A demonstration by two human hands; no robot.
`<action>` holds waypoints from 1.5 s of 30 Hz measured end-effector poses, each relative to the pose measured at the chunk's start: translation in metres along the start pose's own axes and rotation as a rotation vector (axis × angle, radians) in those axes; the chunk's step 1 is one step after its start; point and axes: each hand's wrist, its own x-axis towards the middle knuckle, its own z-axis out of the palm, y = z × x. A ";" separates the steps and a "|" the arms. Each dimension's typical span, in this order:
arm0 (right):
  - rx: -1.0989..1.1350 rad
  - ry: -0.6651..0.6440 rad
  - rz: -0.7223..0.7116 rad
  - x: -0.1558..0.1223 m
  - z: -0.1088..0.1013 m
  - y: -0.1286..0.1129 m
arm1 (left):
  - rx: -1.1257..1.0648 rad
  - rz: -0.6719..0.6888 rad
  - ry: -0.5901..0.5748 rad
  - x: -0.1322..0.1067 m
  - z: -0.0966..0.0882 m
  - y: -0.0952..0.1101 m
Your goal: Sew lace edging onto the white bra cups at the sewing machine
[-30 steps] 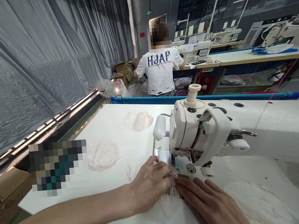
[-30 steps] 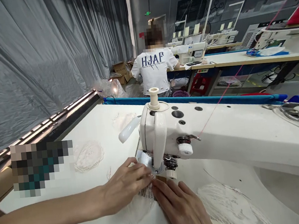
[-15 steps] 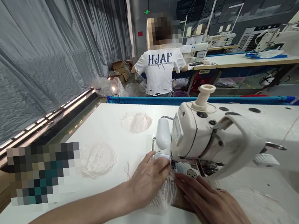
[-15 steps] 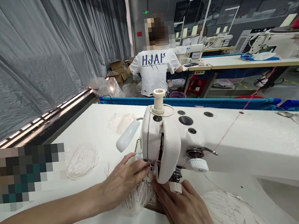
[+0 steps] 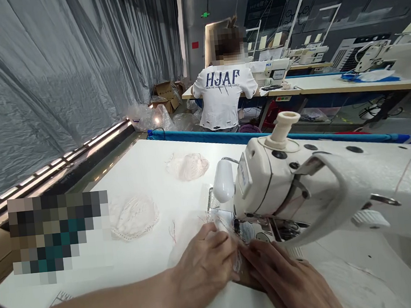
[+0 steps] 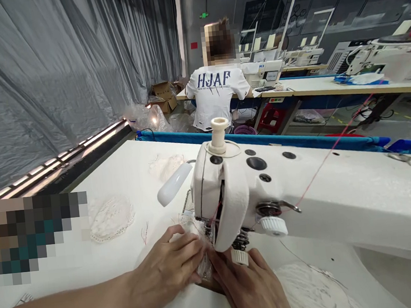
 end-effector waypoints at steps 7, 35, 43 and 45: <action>-0.019 0.025 -0.007 0.003 -0.003 0.000 | -0.027 -0.018 0.067 -0.001 0.005 0.004; 1.023 -0.056 0.320 0.005 -0.051 -0.045 | -1.453 -0.881 0.128 -0.056 -0.071 0.054; 1.685 -0.564 0.567 -0.005 -0.083 -0.105 | -1.954 -1.089 -0.009 -0.105 -0.082 0.100; 1.654 -0.572 0.595 -0.013 -0.087 -0.112 | -1.903 -1.127 -0.049 -0.105 -0.074 0.107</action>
